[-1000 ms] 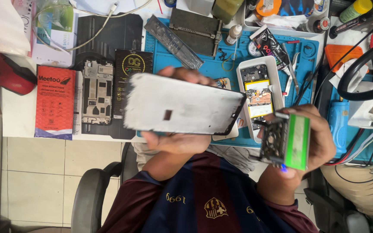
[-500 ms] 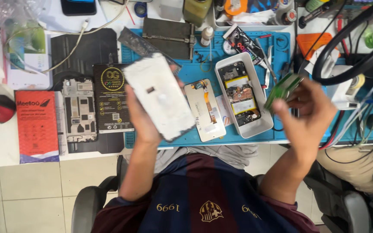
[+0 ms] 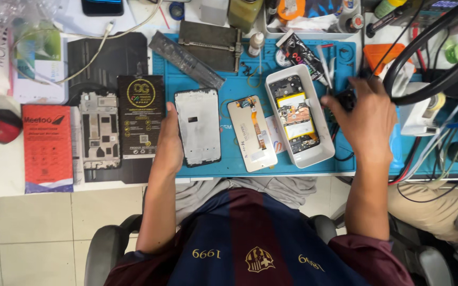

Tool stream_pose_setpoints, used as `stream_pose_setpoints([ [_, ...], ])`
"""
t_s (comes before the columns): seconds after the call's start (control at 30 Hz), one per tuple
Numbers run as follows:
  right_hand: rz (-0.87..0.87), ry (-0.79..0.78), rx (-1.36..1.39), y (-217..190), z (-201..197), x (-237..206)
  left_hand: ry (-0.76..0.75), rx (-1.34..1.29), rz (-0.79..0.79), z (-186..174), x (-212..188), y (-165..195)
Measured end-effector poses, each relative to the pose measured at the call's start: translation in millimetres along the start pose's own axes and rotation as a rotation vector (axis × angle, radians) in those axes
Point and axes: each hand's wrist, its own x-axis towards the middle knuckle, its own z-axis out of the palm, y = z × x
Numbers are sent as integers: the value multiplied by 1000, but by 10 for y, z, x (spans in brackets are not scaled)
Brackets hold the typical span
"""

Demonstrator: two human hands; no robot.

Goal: The person holds a phone frame and applies adhesive from a tube around its edge, then aligns a black back cover onto the frame and presses along the edges to secure it. At the end they handle a small flex cable near the phone while other disassembled phones sit in trays on the workbench.

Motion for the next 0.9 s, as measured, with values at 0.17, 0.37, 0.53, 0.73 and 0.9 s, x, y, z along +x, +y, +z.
stream_pose_setpoints([
  [0.17,-251,104,68,-100,343,507,111,235,153,-74,7,-86],
  [0.37,-218,-146,131,-134,522,869,311,741,264,-166,-54,-62],
  [0.53,-383,133,194,-299,141,712,382,956,309,-186,-112,94],
  [0.73,-19,-10,1292,-1027,-85,55,328,1192,589,-125,-368,335],
  [0.9,31,-185,1612,-1814,201,-443,-150,726,685,-16,-407,461],
])
